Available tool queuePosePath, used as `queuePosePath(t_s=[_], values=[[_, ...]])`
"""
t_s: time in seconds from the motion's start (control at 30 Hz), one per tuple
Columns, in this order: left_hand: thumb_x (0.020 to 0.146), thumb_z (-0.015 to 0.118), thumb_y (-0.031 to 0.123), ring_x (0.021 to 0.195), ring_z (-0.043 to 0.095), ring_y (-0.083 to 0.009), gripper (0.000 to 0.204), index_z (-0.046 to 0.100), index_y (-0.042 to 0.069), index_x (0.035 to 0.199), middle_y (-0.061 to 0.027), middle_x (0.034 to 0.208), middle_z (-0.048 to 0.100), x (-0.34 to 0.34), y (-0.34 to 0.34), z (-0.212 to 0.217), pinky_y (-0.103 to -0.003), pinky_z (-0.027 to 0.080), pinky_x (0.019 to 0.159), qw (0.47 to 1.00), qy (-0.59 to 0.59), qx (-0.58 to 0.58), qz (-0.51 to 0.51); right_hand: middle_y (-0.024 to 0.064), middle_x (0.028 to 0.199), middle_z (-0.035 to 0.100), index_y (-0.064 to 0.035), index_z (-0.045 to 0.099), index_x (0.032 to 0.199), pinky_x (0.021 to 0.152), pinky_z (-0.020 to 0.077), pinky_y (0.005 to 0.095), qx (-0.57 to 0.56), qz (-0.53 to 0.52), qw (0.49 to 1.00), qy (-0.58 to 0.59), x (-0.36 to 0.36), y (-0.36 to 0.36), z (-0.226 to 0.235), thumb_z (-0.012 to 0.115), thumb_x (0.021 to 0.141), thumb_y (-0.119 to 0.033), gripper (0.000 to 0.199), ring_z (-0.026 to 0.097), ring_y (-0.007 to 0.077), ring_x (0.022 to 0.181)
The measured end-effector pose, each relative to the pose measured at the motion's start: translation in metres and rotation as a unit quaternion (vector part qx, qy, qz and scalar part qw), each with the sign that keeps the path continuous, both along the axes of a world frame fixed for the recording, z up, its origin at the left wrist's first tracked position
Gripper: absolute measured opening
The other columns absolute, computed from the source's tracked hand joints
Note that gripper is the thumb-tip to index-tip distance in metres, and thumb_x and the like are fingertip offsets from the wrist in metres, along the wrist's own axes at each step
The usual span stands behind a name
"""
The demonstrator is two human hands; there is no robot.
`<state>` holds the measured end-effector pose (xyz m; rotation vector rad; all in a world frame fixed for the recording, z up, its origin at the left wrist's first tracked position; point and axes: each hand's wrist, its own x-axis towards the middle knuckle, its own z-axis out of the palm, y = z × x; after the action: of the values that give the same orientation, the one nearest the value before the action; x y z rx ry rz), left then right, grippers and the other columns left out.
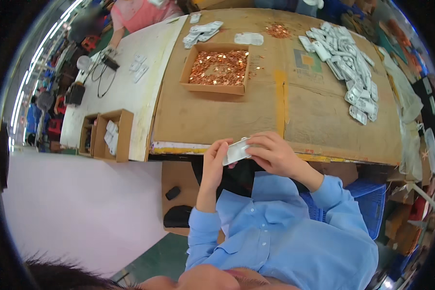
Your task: Assembling small electronic components by inserting metallic parts into plastic housings.
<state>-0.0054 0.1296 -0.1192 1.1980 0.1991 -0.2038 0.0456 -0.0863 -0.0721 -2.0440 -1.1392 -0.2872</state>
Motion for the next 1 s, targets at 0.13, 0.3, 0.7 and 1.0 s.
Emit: queuePosePath(t_s=[0.13, 0.3, 0.7, 1.0], values=[[0.099, 0.055, 0.021, 0.066, 0.060, -0.0099, 0.029, 0.057, 0.001, 0.120, -0.0058, 0.088, 0.065, -0.042, -0.003, -0.011, -0.022, 0.046, 0.055, 0.981, 0.033, -0.080, 0.173, 0.0133, 0.122, 0.061, -0.0093, 0.064, 0.114, 0.094, 0.0480, 0.0431, -0.010, 0.073, 0.996, 0.055, 0.011, 0.029, 0.012, 0.069, 0.081, -0.005, 0.033, 0.057, 0.0350, 0.112], [0.096, 0.057, 0.011, 0.074, 0.062, -0.0119, 0.034, 0.049, 0.001, 0.127, -0.0090, 0.104, 0.063, -0.080, 0.004, -0.026, -0.025, 0.051, 0.062, 0.956, 0.012, -0.181, 0.231, 0.0137, 0.114, 0.062, -0.0097, 0.064, 0.112, 0.092, 0.0491, 0.0407, -0.123, -0.058, 0.991, 0.008, 0.147, 0.075, 0.032, 0.059, 0.091, -0.013, 0.022, 0.058, 0.0327, 0.110], [0.093, 0.059, 0.007, 0.078, 0.063, -0.0131, 0.035, 0.047, 0.003, 0.127, -0.0087, 0.101, 0.064, -0.062, 0.012, -0.034, -0.026, 0.052, 0.067, 0.960, 0.028, -0.229, 0.157, 0.0058, 0.100, 0.060, -0.0050, 0.063, 0.090, 0.087, 0.0487, 0.0365, -0.477, 0.056, 0.839, -0.255, 0.284, 0.142, -0.012, 0.061, 0.078, -0.005, 0.012, 0.058, 0.0248, 0.102], [0.093, 0.060, 0.010, 0.077, 0.063, -0.0117, 0.036, 0.048, 0.003, 0.126, -0.0079, 0.100, 0.064, -0.050, 0.019, -0.037, -0.025, 0.052, 0.066, 0.966, 0.041, -0.209, 0.148, 0.0054, 0.099, 0.062, -0.0072, 0.065, 0.096, 0.088, 0.0498, 0.0357, -0.498, 0.096, 0.802, -0.316, 0.290, 0.150, -0.019, 0.058, 0.081, -0.008, 0.016, 0.060, 0.0232, 0.102]])
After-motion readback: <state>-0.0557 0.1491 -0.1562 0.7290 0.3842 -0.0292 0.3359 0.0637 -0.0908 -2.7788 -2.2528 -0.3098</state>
